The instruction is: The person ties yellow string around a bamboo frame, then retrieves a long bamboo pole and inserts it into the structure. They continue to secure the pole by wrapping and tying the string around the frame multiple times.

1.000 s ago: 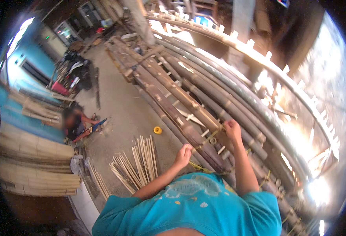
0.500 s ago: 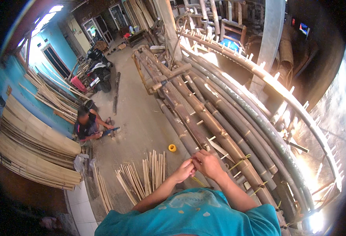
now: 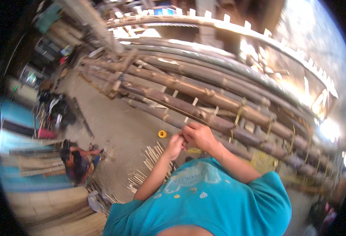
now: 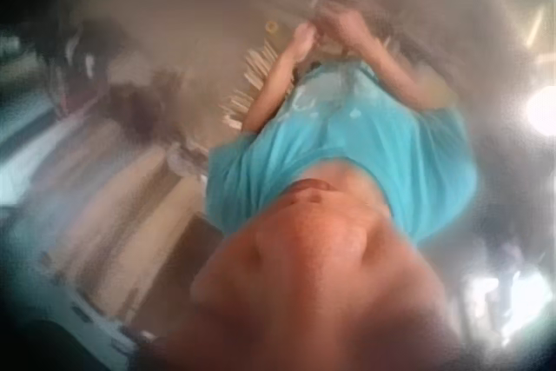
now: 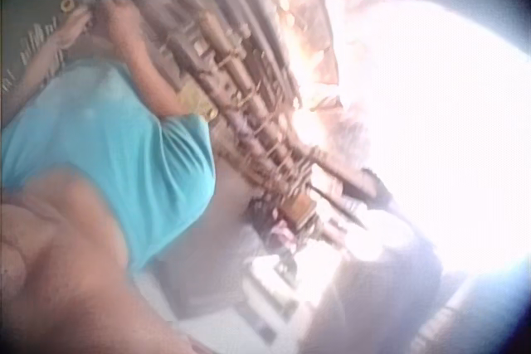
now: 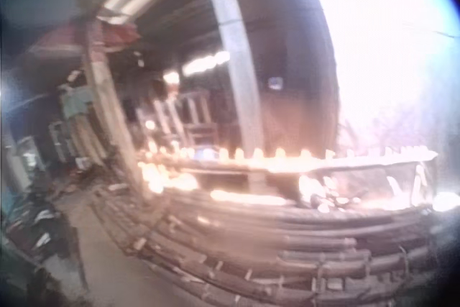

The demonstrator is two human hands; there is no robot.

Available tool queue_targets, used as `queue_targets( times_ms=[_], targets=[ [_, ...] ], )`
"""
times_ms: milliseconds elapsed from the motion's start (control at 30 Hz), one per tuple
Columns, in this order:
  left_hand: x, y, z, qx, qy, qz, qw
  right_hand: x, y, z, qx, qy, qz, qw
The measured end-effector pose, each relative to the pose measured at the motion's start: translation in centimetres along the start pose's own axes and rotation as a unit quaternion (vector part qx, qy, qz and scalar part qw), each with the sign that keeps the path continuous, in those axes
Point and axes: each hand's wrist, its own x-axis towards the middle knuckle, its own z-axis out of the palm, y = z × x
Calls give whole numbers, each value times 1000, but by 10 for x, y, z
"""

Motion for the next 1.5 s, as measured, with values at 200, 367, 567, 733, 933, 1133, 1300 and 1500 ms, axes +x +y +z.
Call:
queue_targets(
  times_ms=[200,367,567,733,933,1133,1300,1500],
  targets=[
    [23,23,22,-107,-78,-90,987,-20,22,-4,-63,120,-9,991],
    [39,23,26,-97,-102,-98,985,-17,42,-18,9,90,28,996],
    [44,51,45,11,-77,14,997,12,123,-34,186,237,271,914],
    [52,39,35,223,-1,91,971,53,188,-50,145,209,298,920],
    [62,47,30,398,93,157,899,81,213,-34,135,123,358,916],
    [63,47,30,438,105,125,884,76,262,-5,142,50,412,899],
    [72,25,24,465,105,161,864,93,273,-19,79,-80,425,898],
    [82,9,15,484,87,211,845,104,275,-12,19,-105,401,910]
  ],
)
